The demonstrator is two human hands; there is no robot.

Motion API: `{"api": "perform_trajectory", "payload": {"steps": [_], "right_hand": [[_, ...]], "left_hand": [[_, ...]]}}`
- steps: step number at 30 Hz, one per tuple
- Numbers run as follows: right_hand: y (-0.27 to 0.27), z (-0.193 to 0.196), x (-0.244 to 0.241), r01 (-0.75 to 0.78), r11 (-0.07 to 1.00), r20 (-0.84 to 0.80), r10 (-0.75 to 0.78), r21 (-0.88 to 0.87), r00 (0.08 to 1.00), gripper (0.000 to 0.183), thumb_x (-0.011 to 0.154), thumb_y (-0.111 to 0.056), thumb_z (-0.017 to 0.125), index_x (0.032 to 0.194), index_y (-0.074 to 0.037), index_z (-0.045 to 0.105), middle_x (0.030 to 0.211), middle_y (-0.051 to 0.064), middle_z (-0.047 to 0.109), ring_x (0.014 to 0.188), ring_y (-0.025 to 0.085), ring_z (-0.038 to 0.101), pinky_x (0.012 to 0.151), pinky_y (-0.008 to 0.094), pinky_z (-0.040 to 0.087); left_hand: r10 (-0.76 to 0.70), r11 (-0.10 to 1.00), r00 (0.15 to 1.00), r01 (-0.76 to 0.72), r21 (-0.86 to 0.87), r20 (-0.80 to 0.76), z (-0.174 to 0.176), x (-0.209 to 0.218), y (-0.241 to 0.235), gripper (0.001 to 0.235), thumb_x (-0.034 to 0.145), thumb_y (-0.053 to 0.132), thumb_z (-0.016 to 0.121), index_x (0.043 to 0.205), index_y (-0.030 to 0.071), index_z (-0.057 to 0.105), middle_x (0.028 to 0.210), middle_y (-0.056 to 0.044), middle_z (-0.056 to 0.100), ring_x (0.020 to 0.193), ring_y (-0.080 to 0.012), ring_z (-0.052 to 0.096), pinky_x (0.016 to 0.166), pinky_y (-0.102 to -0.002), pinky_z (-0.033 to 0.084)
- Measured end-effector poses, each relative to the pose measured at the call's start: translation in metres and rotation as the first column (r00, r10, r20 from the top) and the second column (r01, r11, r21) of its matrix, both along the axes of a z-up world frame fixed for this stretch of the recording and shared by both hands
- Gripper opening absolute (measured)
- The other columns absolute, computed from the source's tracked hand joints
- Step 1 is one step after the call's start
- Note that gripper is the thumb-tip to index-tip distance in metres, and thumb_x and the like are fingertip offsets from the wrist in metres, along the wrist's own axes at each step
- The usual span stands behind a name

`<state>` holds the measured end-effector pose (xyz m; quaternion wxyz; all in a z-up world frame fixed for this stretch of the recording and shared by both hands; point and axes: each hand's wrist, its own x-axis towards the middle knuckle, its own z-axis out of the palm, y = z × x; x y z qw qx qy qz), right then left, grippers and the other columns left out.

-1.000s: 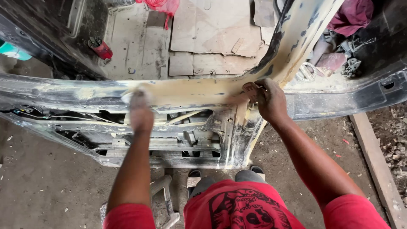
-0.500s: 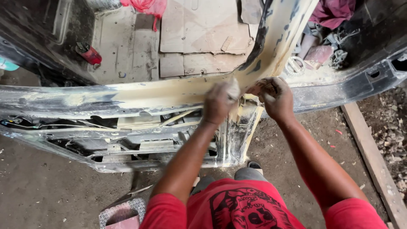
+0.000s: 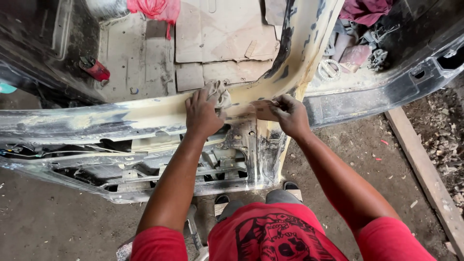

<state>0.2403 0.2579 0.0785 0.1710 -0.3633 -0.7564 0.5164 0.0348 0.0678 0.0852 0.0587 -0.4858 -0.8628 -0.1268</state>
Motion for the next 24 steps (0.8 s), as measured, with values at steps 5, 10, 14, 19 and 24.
{"api": "perform_trajectory", "payload": {"steps": [5, 10, 14, 19, 24], "right_hand": [[-0.018, -0.006, -0.035, -0.097, 0.995, -0.089, 0.098, 0.014, 0.991, 0.009, 0.095, -0.009, 0.065, 0.103, -0.008, 0.069, 0.109, 0.008, 0.075, 0.097, 0.019, 0.072, 0.089, 0.038, 0.062], [-0.046, 0.012, -0.069, -0.244, 0.967, -0.148, 0.232, -0.068, 0.961, 0.011, 0.100, -0.011, 0.062, 0.106, -0.006, 0.069, 0.108, 0.012, 0.076, 0.096, 0.022, 0.073, 0.092, 0.038, 0.064], [-0.063, 0.020, -0.092, -0.270, 0.962, -0.260, 0.267, 0.026, 0.928, 0.028, 0.108, -0.019, 0.049, 0.131, -0.008, 0.060, 0.129, 0.013, 0.067, 0.115, 0.023, 0.066, 0.102, 0.039, 0.057], [-0.074, -0.013, -0.119, -0.397, 0.682, 0.049, 0.469, 0.614, 0.882, 0.045, 0.107, -0.025, 0.041, 0.147, -0.009, 0.052, 0.144, 0.012, 0.061, 0.129, 0.031, 0.055, 0.103, 0.042, 0.050], [-0.080, -0.026, -0.103, -0.488, 0.451, 0.339, 0.373, 0.747, 0.864, 0.044, 0.099, -0.029, 0.049, 0.141, -0.022, 0.059, 0.148, 0.009, 0.054, 0.133, 0.030, 0.050, 0.113, 0.047, 0.039]], "left_hand": [[-0.083, 0.953, 0.996, 0.071, 0.296, 0.028, -0.002, 0.005, -0.004, 0.059, 0.079, 0.034, 0.079, 0.130, 0.006, 0.068, 0.149, -0.015, 0.048, 0.131, -0.0318, 0.049, 0.110, -0.051, 0.036], [-0.229, 0.923, 0.969, 0.185, 0.338, 0.093, -0.004, 0.005, -0.008, 0.081, 0.076, 0.039, 0.088, 0.141, -0.001, 0.061, 0.128, -0.018, 0.063, 0.120, -0.0347, 0.058, 0.112, -0.060, 0.035], [-0.056, 0.953, 0.827, -0.123, 0.278, 0.559, 0.004, -0.012, -0.031, 0.024, 0.096, 0.020, 0.072, 0.117, 0.008, 0.072, 0.109, -0.014, 0.074, 0.089, -0.0205, 0.073, 0.081, -0.038, 0.061], [0.128, 0.926, 0.782, -0.315, 0.209, 0.609, 0.006, -0.033, -0.066, 0.022, 0.095, 0.023, 0.075, 0.109, 0.005, 0.075, 0.093, -0.015, 0.077, 0.070, -0.0195, 0.073, 0.061, -0.035, 0.058], [-0.036, 0.864, 0.822, -0.260, 0.432, 0.568, -0.015, -0.046, -0.069, 0.024, 0.091, 0.012, 0.078, 0.110, 0.000, 0.069, 0.098, -0.016, 0.077, 0.083, -0.0184, 0.073, 0.072, -0.032, 0.057]]}}
